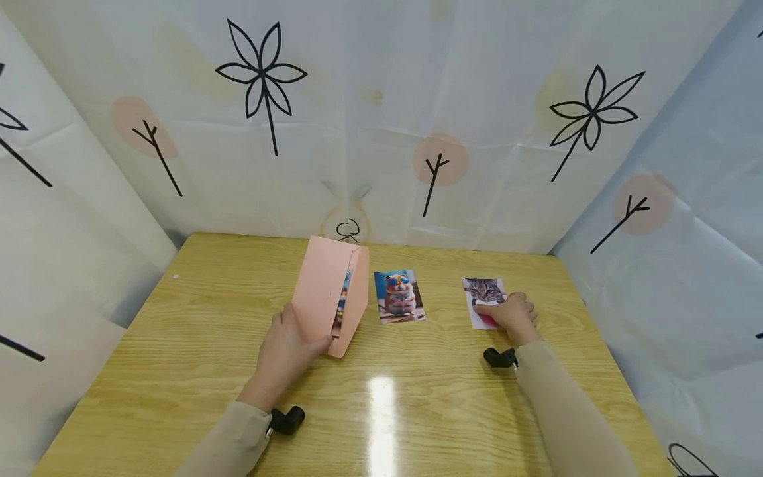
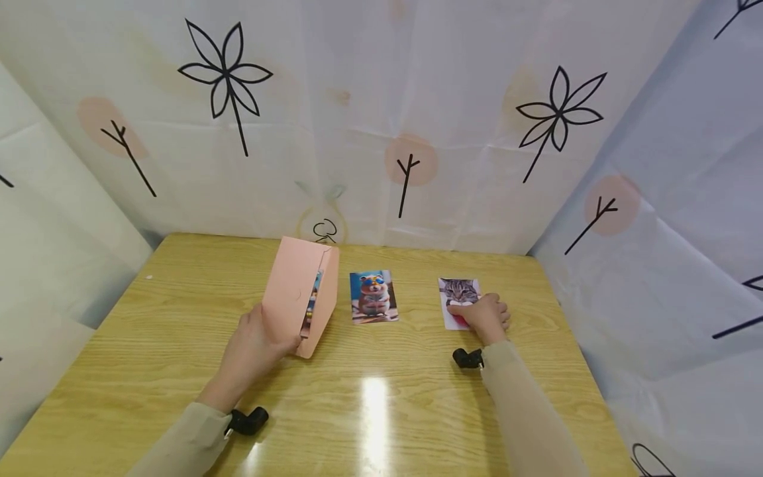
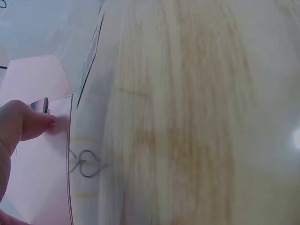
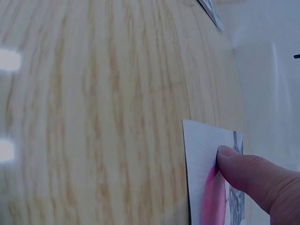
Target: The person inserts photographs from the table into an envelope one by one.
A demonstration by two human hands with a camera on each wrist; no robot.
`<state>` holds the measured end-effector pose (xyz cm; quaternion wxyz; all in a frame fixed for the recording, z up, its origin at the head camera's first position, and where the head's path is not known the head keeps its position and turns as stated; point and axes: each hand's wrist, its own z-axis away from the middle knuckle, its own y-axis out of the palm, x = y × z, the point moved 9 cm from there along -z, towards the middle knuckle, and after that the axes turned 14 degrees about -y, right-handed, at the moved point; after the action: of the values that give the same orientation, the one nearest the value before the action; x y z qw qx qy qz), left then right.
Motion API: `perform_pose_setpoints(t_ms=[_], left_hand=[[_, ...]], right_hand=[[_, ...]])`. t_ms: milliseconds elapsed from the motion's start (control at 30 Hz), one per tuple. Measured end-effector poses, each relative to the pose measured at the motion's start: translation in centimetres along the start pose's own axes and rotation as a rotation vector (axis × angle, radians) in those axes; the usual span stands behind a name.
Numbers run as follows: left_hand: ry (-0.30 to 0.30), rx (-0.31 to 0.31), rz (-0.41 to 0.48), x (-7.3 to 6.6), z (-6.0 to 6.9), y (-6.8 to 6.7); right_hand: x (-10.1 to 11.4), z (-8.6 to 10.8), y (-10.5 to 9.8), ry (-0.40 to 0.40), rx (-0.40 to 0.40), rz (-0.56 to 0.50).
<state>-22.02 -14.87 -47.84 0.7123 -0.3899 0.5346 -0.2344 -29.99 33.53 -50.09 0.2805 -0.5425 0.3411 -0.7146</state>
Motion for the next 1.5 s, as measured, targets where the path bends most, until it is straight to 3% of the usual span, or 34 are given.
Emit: perform_pose_setpoints(t_ms=[267, 500, 1000, 1200, 1400, 1500], left_hand=[[0.026, -0.068, -0.012, -0.2, 0.0, -0.5], [0.012, -0.068, -0.019, 0.2, 0.0, -0.3], [0.058, -0.098, -0.034, -0.1, 0.1, -0.4], [0.054, -0.087, -0.032, -0.2, 0.1, -0.4], [0.055, -0.088, -0.032, -0.4, 0.1, -0.5], [0.058, -0.086, -0.034, -0.4, 0.2, -0.5]], right_hand=[[0.1, 0.2, 0.0, 0.021, -0.023, 0.017], [1.2, 0.6, 0.4, -0.036, -0.057, -0.026], [2.5, 0.7, -0.4, -0.140, -0.162, -0.147], [2.5, 0.8, -0.3, -0.150, -0.122, -0.217], [3.1, 0.8, -0.7, -0.213, -0.070, -0.134], [3.6, 0.8, -0.9, -0.225, -0.044, -0.143]])
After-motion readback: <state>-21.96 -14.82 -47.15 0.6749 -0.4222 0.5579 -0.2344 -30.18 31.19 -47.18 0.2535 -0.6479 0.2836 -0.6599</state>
